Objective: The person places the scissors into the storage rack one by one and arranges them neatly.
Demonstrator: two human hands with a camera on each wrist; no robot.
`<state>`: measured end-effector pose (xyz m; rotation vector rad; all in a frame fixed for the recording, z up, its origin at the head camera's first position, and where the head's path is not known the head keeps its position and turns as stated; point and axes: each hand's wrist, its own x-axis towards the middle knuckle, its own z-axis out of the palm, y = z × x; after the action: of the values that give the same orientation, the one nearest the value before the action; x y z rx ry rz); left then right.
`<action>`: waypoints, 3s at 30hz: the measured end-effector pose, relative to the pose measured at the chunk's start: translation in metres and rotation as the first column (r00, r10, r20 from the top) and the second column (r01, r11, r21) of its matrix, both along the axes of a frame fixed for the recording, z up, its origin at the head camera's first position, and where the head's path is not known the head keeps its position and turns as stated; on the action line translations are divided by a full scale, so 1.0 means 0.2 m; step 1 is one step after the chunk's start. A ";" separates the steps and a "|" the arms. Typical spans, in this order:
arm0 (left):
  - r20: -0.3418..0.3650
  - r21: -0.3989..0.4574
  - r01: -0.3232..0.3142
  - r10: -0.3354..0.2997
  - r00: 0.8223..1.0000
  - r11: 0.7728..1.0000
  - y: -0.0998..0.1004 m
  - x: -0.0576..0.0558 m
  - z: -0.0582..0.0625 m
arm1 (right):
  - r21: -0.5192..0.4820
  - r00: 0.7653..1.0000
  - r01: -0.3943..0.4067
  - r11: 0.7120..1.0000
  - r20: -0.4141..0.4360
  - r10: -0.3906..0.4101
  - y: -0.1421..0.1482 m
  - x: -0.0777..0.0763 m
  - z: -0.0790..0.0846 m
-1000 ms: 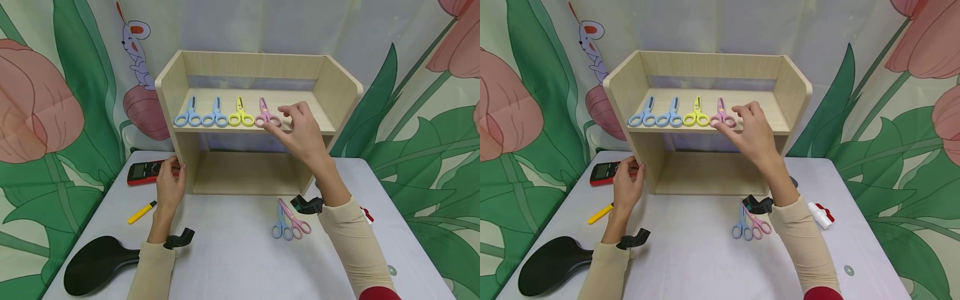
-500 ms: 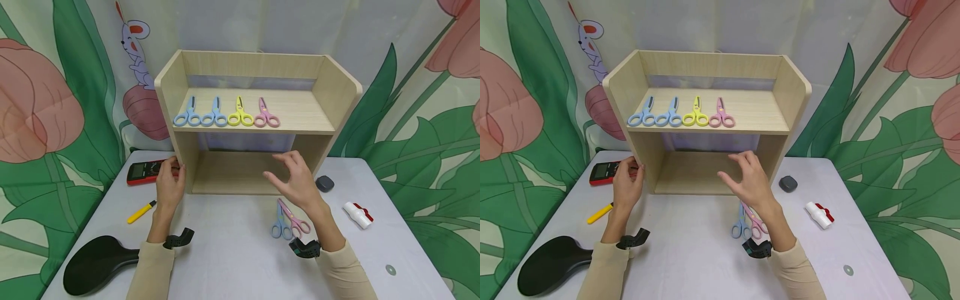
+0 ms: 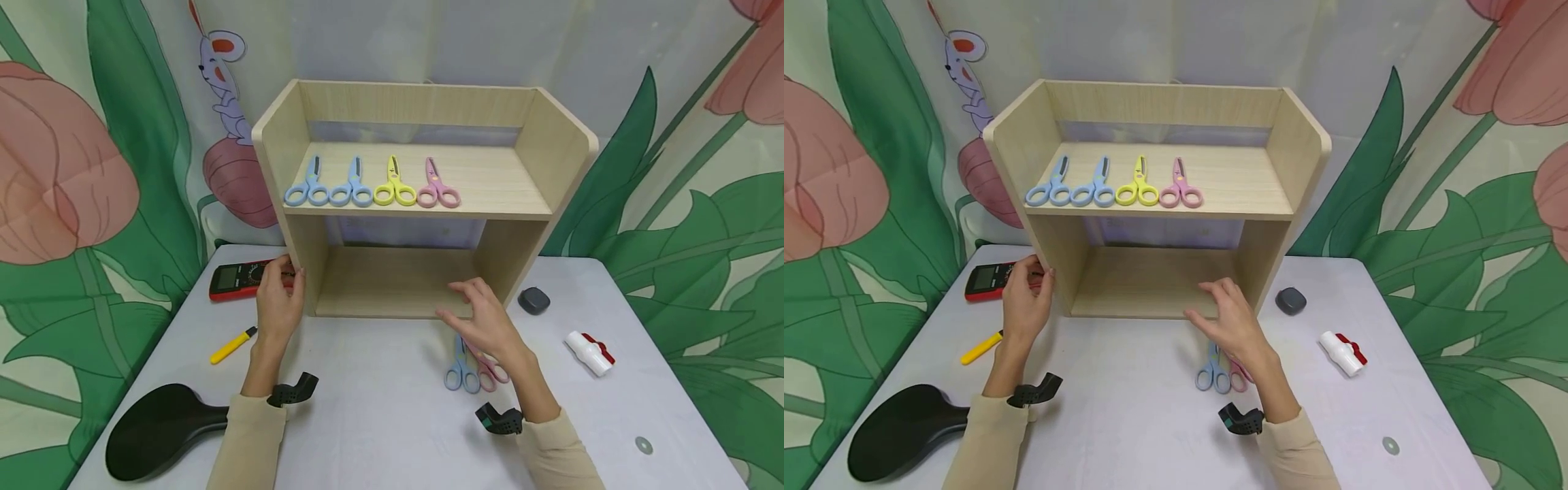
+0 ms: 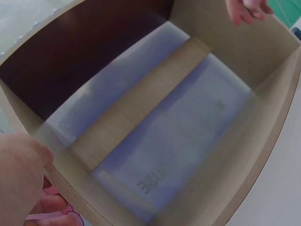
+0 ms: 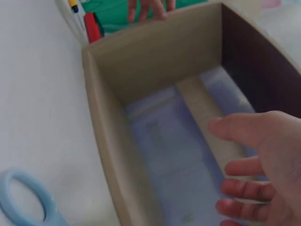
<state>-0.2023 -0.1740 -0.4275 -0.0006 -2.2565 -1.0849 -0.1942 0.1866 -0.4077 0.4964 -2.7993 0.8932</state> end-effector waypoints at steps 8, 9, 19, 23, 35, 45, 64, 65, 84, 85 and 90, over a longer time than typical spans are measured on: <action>-0.029 0.008 0.010 -0.010 1.000 1.000 -0.01 0.00 0.00 | 0.087 0.993 0.025 0.996 0.111 -0.035 0.07 -0.05 -0.11; -0.032 0.008 0.011 -0.010 0.999 1.000 -0.01 -0.01 0.00 | 0.101 0.990 0.030 0.994 0.135 -0.043 0.08 -0.06 -0.12; -0.030 0.009 0.010 -0.010 1.000 1.000 0.00 -0.01 -0.01 | 0.263 0.922 0.024 0.965 0.367 -0.123 0.14 -0.07 -0.17; -0.026 0.017 0.016 -0.015 1.000 1.000 0.00 -0.01 -0.01 | 0.271 0.902 -0.008 0.962 0.418 -0.110 0.15 -0.07 -0.18; -0.035 0.028 0.023 -0.022 0.999 0.999 -0.01 -0.01 0.00 | 0.206 0.978 -0.012 0.978 0.208 -0.032 -0.02 -0.09 -0.29; -0.020 0.014 0.014 -0.014 1.000 1.000 0.00 -0.02 0.00 | 0.059 0.953 -0.205 0.977 0.241 0.185 -0.14 -0.04 -0.30; 0.000 0.025 0.012 -0.012 1.000 1.000 0.00 -0.01 0.00 | 0.369 0.876 -0.281 0.886 0.475 0.080 -0.11 0.07 -0.18; 0.001 0.024 0.011 -0.011 1.000 1.000 0.00 -0.01 0.00 | 0.371 0.886 -0.286 0.883 0.453 0.096 -0.11 0.07 -0.18; -0.055 0.024 0.020 -0.019 0.998 0.999 0.00 -0.02 0.00 | 0.163 0.936 -0.347 0.923 0.119 0.331 -0.13 0.09 -0.05; -0.053 0.025 0.020 -0.019 0.998 0.999 0.00 -0.02 0.00 | 0.145 0.936 -0.349 0.926 0.097 0.337 -0.13 0.10 -0.03; -0.046 0.026 0.020 -0.018 0.999 0.999 -0.01 -0.01 -0.01 | 0.105 0.922 -0.374 0.922 -0.071 0.382 -0.12 0.13 0.09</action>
<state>-0.2052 -0.1753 -0.4302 -0.0354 -2.2053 -1.1139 -0.1681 0.1624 -0.3895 1.0932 -2.7143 0.7846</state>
